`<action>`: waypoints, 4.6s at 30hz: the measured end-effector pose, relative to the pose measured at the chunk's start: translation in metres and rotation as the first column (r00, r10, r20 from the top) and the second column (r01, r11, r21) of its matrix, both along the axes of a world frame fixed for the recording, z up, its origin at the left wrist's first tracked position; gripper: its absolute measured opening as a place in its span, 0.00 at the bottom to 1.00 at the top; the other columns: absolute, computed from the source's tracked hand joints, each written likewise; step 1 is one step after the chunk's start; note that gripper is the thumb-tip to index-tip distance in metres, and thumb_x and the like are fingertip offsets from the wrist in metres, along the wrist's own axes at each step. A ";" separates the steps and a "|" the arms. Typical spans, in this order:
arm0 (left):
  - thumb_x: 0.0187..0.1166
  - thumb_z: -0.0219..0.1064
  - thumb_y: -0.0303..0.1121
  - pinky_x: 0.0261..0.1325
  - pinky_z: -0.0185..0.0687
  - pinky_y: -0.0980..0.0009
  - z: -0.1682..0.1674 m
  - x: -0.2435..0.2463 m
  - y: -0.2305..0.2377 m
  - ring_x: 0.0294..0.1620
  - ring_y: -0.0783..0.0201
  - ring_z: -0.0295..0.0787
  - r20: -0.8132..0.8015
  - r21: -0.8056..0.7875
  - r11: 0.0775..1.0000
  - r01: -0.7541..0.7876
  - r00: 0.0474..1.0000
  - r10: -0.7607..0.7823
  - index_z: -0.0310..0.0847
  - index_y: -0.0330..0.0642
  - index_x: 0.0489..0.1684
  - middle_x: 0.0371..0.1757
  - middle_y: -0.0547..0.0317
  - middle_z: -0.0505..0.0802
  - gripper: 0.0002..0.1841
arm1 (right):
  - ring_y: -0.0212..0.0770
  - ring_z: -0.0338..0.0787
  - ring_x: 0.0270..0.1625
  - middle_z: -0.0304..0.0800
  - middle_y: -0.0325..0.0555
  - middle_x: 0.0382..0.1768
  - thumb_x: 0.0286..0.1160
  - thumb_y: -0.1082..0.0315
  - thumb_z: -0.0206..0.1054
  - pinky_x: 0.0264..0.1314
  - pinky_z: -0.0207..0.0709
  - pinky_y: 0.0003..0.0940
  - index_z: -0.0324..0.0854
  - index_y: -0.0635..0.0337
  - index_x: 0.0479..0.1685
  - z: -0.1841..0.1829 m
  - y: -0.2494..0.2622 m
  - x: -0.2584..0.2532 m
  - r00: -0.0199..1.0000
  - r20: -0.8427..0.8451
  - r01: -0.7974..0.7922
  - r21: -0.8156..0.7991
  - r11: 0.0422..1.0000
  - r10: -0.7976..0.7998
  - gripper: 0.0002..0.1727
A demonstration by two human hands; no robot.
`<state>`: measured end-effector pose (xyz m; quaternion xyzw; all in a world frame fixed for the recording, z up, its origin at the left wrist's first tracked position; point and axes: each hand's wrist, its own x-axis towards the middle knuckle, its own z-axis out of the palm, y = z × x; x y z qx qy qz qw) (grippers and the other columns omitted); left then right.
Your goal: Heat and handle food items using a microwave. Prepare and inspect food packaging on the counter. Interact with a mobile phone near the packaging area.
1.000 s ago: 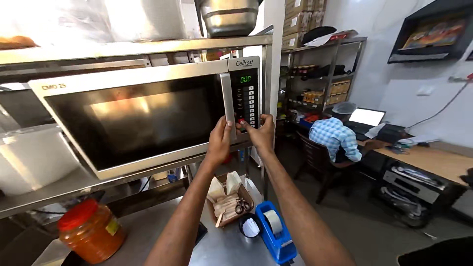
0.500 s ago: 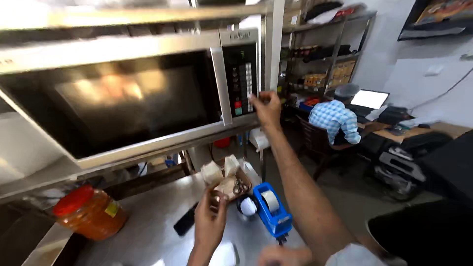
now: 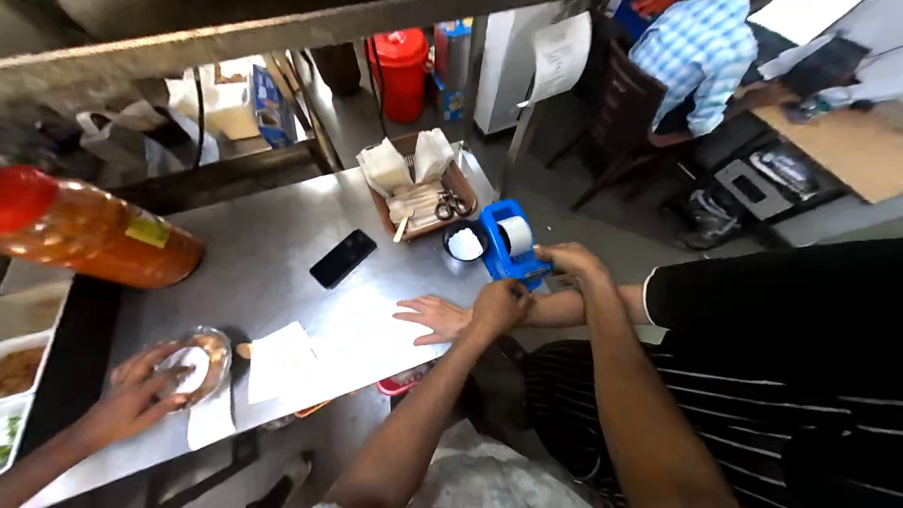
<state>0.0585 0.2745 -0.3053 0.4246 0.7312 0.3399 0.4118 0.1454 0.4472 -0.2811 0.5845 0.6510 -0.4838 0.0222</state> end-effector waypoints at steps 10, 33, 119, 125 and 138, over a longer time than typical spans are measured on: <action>0.86 0.63 0.44 0.73 0.76 0.39 -0.028 0.000 0.034 0.67 0.45 0.86 0.264 -0.070 0.984 0.164 0.954 -0.141 0.84 0.39 0.69 0.63 0.41 0.91 0.22 | 0.52 0.85 0.60 0.88 0.57 0.59 0.70 0.54 0.79 0.62 0.78 0.58 0.84 0.65 0.63 -0.023 0.010 -0.018 0.995 0.032 0.097 -0.069 0.993 -0.095 0.28; 0.87 0.62 0.44 0.55 0.85 0.42 -0.075 0.047 0.053 0.44 0.47 0.93 0.095 0.047 0.953 -0.298 0.951 0.293 0.92 0.35 0.41 0.39 0.43 0.95 0.20 | 0.29 0.80 0.27 0.84 0.39 0.30 0.80 0.72 0.64 0.33 0.79 0.26 0.81 0.64 0.45 -0.012 -0.096 0.093 0.933 -0.059 0.309 -0.371 0.876 -0.355 0.05; 0.87 0.64 0.43 0.62 0.82 0.67 0.057 0.161 -0.060 0.64 0.65 0.80 0.625 0.391 0.814 -0.430 0.773 0.109 0.94 0.53 0.58 0.67 0.61 0.84 0.14 | 0.45 0.91 0.58 0.81 0.43 0.72 0.79 0.56 0.68 0.55 0.92 0.41 0.91 0.50 0.36 0.088 -0.203 0.266 0.939 -0.339 0.176 0.319 0.931 -0.061 0.11; 0.88 0.63 0.44 0.61 0.82 0.67 0.056 0.161 -0.063 0.65 0.64 0.79 0.617 0.381 0.821 -0.425 0.778 0.117 0.94 0.54 0.59 0.69 0.62 0.83 0.14 | 0.47 0.92 0.56 0.81 0.43 0.72 0.79 0.53 0.68 0.55 0.92 0.44 0.92 0.50 0.38 0.087 -0.200 0.267 0.936 -0.347 0.178 0.307 0.935 -0.065 0.13; 0.83 0.68 0.48 0.55 0.85 0.66 0.053 0.169 -0.094 0.59 0.65 0.83 0.618 0.100 0.870 -0.484 0.715 0.327 0.94 0.56 0.56 0.61 0.63 0.85 0.14 | 0.46 0.95 0.35 0.95 0.48 0.35 0.84 0.61 0.63 0.41 0.93 0.41 0.88 0.57 0.40 0.095 -0.180 0.271 0.963 -0.268 0.037 0.165 0.986 0.009 0.12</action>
